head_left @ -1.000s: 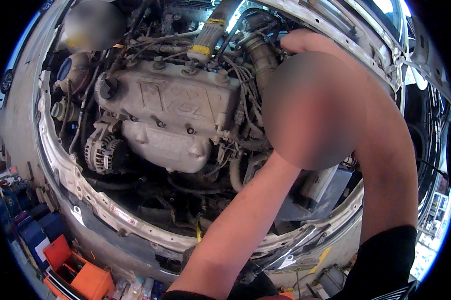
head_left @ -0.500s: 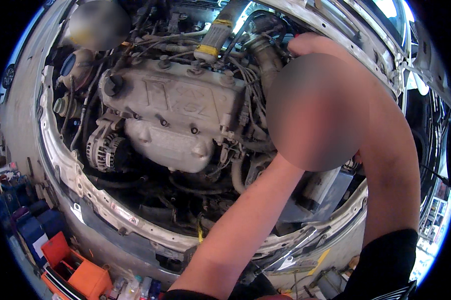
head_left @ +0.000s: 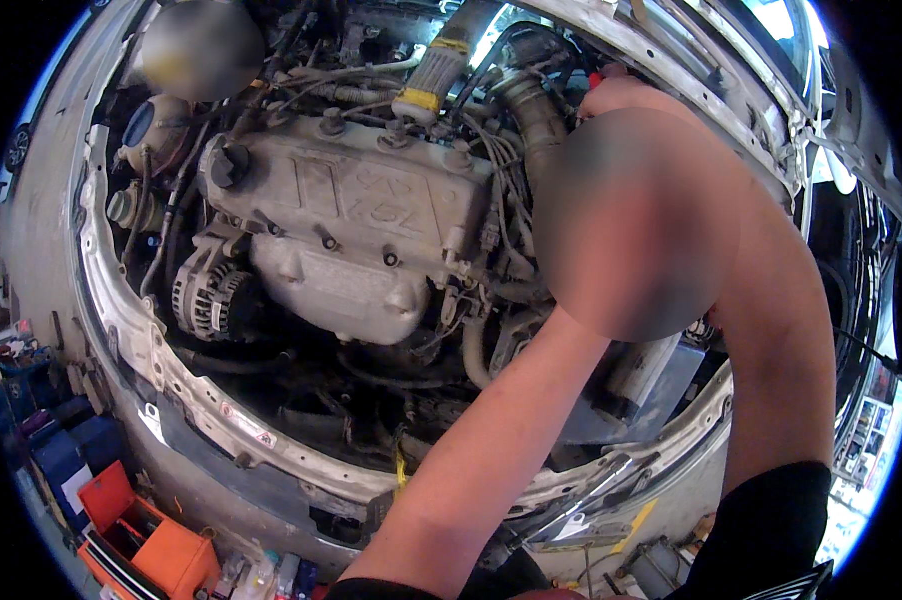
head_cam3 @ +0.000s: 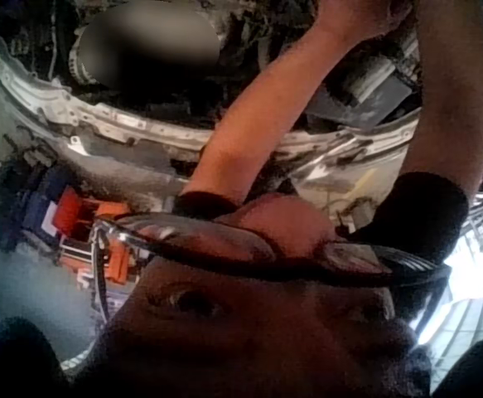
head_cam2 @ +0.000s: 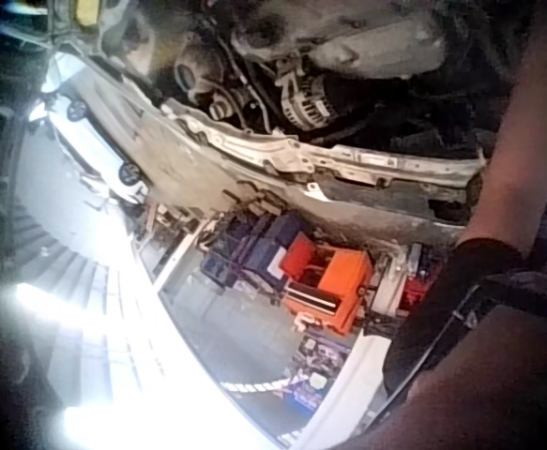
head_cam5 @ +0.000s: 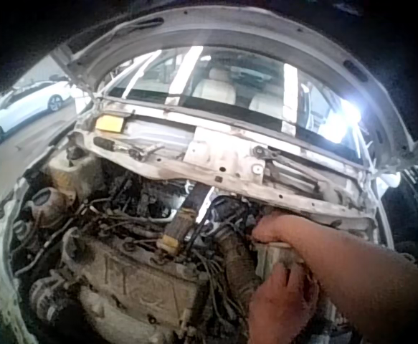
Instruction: The person works under the hood of a white car, using a red-handled screwdriver to remove a plastic cover and then a power tool to detach a component. They move to the interior, disconnect yellow and black wiring harnesses, and remove a long metal frame from the dashboard area.
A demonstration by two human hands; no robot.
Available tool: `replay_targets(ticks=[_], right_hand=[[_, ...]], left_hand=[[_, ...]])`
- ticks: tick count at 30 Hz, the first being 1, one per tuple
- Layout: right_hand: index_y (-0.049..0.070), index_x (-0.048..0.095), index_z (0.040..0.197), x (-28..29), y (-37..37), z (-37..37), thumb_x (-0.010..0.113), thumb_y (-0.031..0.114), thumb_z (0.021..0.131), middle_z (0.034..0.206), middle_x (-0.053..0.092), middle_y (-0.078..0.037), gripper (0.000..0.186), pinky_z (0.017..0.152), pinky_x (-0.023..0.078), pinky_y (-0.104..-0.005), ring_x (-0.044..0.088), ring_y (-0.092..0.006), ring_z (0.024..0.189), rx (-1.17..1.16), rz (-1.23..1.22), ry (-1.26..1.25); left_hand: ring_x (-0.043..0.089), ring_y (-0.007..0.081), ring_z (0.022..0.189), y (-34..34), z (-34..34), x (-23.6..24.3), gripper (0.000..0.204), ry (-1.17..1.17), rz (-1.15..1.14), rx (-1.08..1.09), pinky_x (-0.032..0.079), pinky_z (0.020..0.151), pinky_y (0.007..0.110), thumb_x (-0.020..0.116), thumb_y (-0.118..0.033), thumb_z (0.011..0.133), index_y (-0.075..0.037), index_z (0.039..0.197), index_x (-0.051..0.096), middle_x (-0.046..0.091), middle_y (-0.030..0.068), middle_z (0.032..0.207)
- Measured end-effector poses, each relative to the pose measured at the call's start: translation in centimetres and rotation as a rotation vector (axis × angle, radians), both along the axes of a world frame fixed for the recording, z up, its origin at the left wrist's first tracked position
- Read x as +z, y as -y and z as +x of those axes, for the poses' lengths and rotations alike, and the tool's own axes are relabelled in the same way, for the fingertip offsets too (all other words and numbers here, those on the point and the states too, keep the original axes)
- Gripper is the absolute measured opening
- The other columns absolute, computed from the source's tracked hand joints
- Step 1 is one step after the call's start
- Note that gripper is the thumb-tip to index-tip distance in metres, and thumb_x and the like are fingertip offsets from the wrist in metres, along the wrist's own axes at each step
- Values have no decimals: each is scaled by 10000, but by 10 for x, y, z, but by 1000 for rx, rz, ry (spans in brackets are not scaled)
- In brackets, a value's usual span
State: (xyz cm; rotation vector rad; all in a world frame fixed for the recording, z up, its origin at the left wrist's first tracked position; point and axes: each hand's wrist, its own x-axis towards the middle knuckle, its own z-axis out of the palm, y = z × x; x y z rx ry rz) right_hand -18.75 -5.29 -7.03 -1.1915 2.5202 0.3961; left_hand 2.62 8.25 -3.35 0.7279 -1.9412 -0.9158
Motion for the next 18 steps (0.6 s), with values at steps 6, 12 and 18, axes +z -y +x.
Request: replay_targets(ticks=[6, 12, 18], right_hand=[[15, 730, 1236, 12, 2, 5, 617, 370, 843, 1329, 681, -213, 542, 1011, 515, -426, 674, -359, 1194, 183, 153, -38], [28, 743, 1159, -4, -1, -28, 614, 363, 809, 1227, 710, -224, 501, 931, 526, -462, 694, -367, 1097, 442, 228, -57], [3, 722, 926, 34, 5, -13, 633, 321, 746, 947, 724, -160, 377, 751, 503, -440, 661, -292, 860, 394, 186, 149]], left_hand=[[649, 361, 781, 4, 3, -3, 218, -18, 9, 5, 546, 669, 481, 748, -164, 793, -87, 924, 592, 547, 144, 942], [645, 360, 772, -2, 0, -3, 223, -115, 24, -23, 546, 669, 476, 748, -163, 786, -84, 918, 586, 536, 141, 929], [645, 364, 767, 5, 4, -5, 233, -76, -1, 28, 548, 669, 474, 742, -162, 783, -78, 927, 580, 534, 142, 946]])
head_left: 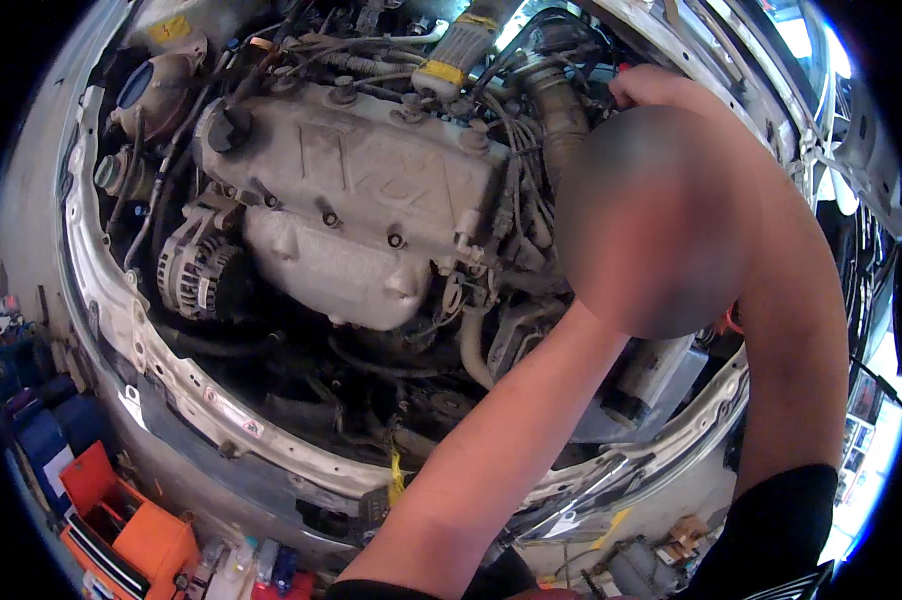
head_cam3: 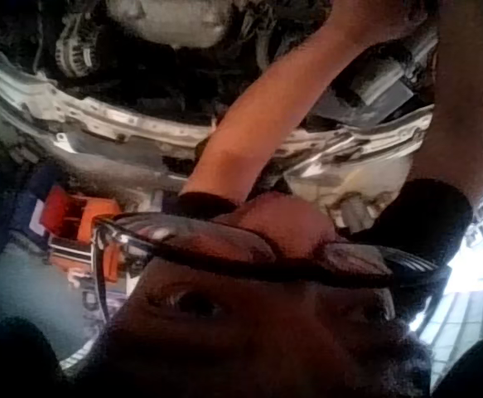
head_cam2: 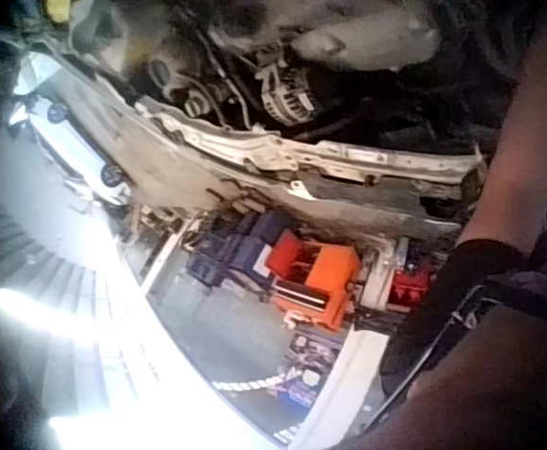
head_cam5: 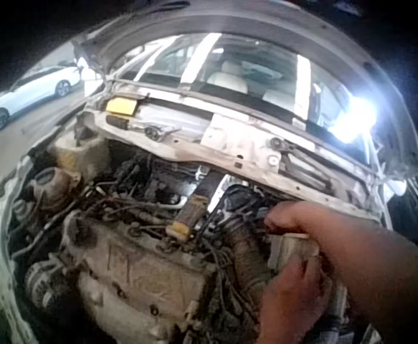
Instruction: The person works under the hood of a white car, using a red-handled screwdriver to remove a plastic cover and then a power tool to detach a component. They move to the interior, disconnect yellow and black wiring harnesses, and remove a long metal frame from the dashboard area.
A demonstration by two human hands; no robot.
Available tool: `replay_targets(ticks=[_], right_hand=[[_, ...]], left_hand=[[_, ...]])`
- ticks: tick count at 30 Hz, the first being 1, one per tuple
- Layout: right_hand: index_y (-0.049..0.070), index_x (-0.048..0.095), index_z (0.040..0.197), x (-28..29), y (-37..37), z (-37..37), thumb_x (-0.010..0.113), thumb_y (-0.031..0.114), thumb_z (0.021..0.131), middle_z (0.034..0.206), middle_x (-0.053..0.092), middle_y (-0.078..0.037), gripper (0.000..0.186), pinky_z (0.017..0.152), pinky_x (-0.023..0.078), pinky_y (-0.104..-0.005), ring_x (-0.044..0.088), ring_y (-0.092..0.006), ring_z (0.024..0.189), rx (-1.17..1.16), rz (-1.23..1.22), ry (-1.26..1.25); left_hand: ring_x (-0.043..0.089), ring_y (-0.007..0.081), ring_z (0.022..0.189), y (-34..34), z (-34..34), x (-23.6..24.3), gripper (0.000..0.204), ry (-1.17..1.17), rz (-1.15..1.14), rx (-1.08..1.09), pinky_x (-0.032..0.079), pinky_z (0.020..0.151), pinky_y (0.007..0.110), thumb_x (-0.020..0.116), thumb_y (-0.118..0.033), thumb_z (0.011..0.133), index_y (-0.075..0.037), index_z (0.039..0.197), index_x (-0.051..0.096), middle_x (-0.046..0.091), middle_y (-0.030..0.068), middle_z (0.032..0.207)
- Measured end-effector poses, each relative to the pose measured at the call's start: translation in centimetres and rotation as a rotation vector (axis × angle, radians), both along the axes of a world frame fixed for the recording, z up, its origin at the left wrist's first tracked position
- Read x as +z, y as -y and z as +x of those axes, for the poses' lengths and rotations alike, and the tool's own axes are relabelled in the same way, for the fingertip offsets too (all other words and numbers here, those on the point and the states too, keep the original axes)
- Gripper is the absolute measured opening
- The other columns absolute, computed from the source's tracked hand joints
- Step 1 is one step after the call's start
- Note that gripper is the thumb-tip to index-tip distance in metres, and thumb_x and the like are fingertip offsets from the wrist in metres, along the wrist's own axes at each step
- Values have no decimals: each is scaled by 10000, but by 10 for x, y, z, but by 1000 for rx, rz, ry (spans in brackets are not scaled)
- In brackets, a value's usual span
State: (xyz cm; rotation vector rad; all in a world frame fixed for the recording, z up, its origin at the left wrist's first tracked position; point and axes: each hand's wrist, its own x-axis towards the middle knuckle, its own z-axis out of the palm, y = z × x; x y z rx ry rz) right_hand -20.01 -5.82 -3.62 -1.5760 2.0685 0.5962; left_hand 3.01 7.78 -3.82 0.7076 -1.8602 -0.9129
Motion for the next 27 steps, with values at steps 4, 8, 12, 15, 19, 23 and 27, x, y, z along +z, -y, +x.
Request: replay_targets(ticks=[4, 8, 12, 15, 19, 23, 27], right_hand=[[13, 705, 874, -3, -1, -3, 630, 330, 736, 915, 710, -134, 354, 740, 482, -429, 632, -275, 827, 4, 14, 0], [18, 657, 831, -11, -9, -9, 611, 348, 761, 860, 666, -113, 340, 704, 442, -417, 573, -247, 780, -135, -57, 40], [26, 650, 830, -11, -7, -16, 604, 362, 780, 846, 648, -113, 342, 670, 413, -422, 539, -230, 739, -20, 6, 32], [55, 719, 905, -10, -9, -18, 654, 331, 799, 910, 693, -195, 302, 741, 496, -462, 665, -327, 839, 171, 68, -144], [106, 757, 971, -16, -17, -19, 707, 259, 804, 953, 693, -266, 232, 836, 557, -496, 707, -423, 982, 292, 15, -346], [118, 774, 1035, -16, -22, -43, 675, 275, 836, 1061, 693, -275, 272, 876, 557, -506, 697, -438, 1040, 113, -44, -349], [66, 765, 1080, -16, -1, -11, 639, 335, 863, 1148, 696, -281, 368, 923, 557, -494, 692, -436, 1086, 208, 32, -457]], left_hand=[[645, 363, 772, -1, 2, 4, 231, 19, 20, -13, 550, 673, 473, 741, -157, 777, -76, 925, 583, 535, 140, 940], [648, 354, 795, -1, -1, 0, 234, -6, 45, -26, 552, 681, 469, 748, -153, 762, -78, 919, 592, 542, 136, 935], [651, 340, 826, -2, -7, -14, 253, -94, 35, -22, 552, 682, 461, 765, -161, 742, -85, 924, 605, 549, 135, 939], [655, 326, 842, -5, -10, -17, 274, -96, 30, 12, 553, 683, 455, 777, -173, 732, -88, 941, 619, 558, 132, 953], [662, 311, 857, -6, -11, -17, 296, -114, 10, 62, 560, 696, 446, 782, -185, 731, -88, 971, 637, 570, 128, 983], [665, 300, 863, -10, -13, -16, 303, -115, 29, 27, 569, 713, 439, 781, -197, 741, -90, 989, 643, 575, 128, 998], [669, 287, 879, -2, -8, -19, 307, -68, 48, 49, 575, 723, 436, 781, -209, 749, -91, 997, 645, 581, 122, 1016]])
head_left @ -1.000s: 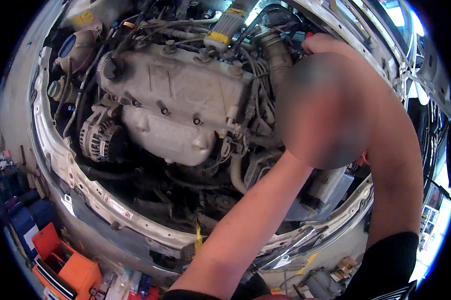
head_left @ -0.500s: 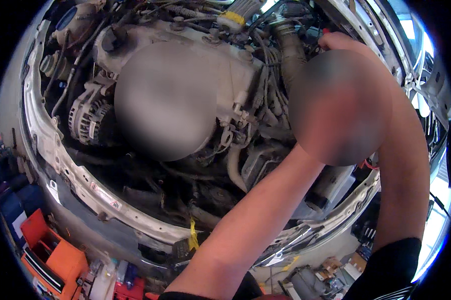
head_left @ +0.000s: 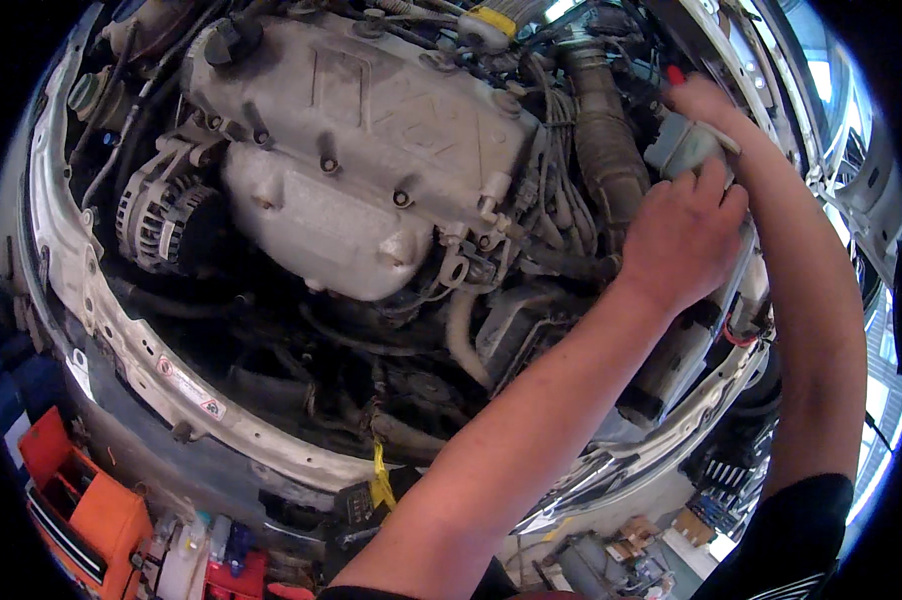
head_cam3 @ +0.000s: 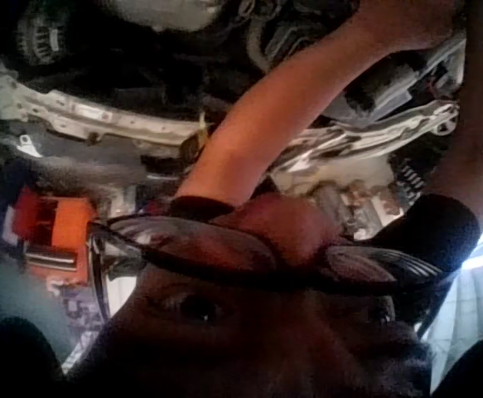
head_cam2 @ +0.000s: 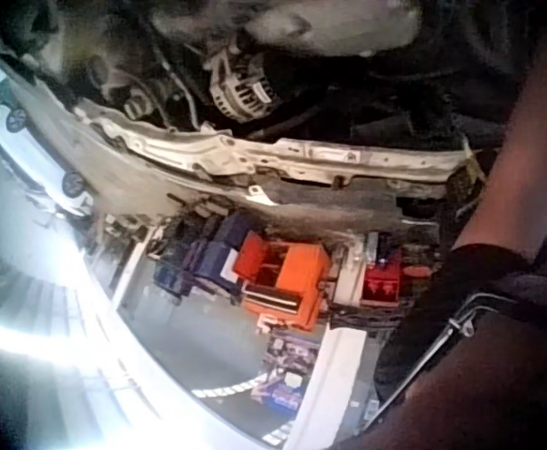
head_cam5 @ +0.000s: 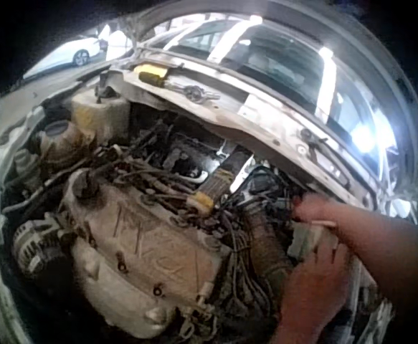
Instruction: The person works under the hood of a white car, using a red-handled screwdriver to remove a plastic cover and then a power tool to detach a component. They move to the interior, disconnect yellow and black wiring harnesses, and remove a long metal frame from the dashboard area.
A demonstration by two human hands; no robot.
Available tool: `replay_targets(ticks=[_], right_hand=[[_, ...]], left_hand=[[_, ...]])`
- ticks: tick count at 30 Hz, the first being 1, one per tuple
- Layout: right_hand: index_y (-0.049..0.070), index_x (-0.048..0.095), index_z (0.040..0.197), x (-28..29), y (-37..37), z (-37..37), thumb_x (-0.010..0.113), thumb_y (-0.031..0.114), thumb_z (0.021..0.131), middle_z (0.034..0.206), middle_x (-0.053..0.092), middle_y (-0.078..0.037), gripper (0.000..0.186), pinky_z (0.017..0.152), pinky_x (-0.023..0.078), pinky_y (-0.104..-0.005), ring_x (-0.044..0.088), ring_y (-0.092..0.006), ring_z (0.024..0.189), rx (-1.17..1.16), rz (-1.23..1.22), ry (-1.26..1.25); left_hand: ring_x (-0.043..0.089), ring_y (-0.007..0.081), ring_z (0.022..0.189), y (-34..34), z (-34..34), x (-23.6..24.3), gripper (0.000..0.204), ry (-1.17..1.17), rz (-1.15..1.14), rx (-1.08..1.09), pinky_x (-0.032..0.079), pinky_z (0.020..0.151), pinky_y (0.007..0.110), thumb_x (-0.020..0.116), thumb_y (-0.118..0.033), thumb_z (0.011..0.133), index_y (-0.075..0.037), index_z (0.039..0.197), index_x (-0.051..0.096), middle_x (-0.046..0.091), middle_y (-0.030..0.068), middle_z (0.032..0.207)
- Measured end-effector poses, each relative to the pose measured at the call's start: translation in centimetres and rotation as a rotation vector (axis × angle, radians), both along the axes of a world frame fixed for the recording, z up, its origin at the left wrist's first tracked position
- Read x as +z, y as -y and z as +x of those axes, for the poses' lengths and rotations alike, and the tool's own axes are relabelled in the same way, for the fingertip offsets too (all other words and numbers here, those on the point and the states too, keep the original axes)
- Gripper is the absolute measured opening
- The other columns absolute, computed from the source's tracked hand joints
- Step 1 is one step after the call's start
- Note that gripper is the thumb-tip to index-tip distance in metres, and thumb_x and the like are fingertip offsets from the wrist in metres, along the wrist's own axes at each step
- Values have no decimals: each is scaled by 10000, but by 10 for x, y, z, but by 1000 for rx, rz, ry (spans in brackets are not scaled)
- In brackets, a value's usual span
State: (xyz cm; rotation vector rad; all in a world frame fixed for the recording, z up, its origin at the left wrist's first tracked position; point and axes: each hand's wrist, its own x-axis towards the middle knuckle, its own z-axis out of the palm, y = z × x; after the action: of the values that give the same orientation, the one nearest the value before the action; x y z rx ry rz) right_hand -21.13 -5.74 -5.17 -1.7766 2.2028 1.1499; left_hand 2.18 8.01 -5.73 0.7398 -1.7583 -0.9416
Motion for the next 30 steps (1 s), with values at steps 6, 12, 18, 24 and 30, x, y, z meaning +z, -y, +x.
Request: replay_targets(ticks=[6, 12, 18, 24, 30], right_hand=[[58, 761, 1025, -19, -6, -35, 623, 244, 859, 1062, 697, -286, 285, 901, 561, -512, 698, -441, 1040, 74, 12, -13], [56, 738, 1080, -19, -1, -27, 602, 223, 894, 1077, 678, -312, 285, 923, 552, -530, 690, -469, 1028, 64, 127, -71], [25, 723, 1091, -23, -9, -31, 568, 191, 924, 1129, 670, -326, 282, 935, 551, -529, 682, -471, 1069, -152, -118, -14], [32, 749, 1040, -21, -1, -26, 562, 185, 932, 1125, 684, -302, 265, 926, 565, -517, 701, -441, 1056, -111, -49, 10], [13, 747, 1023, -29, -21, -45, 626, 254, 882, 991, 724, -235, 304, 748, 570, -488, 738, -370, 871, -38, -84, -3]], left_hand=[[665, 274, 922, -5, 0, 3, 313, 2, 9, -27, 577, 728, 425, 786, -228, 763, -96, 1013, 651, 591, 112, 1065], [663, 275, 923, -3, 1, 2, 315, 14, 34, -54, 577, 732, 427, 792, -245, 765, -103, 1004, 645, 590, 107, 1066], [665, 279, 911, -5, 0, 4, 296, -14, 72, -98, 575, 731, 428, 781, -240, 775, -95, 988, 637, 587, 108, 1060], [663, 278, 905, -6, 0, 4, 283, -11, 80, -103, 571, 733, 427, 770, -232, 775, -95, 980, 632, 580, 103, 1045], [641, 264, 917, -10, -3, 6, 325, -4, 58, -113, 555, 763, 409, 781, -247, 762, -104, 1007, 623, 572, 95, 1054]])
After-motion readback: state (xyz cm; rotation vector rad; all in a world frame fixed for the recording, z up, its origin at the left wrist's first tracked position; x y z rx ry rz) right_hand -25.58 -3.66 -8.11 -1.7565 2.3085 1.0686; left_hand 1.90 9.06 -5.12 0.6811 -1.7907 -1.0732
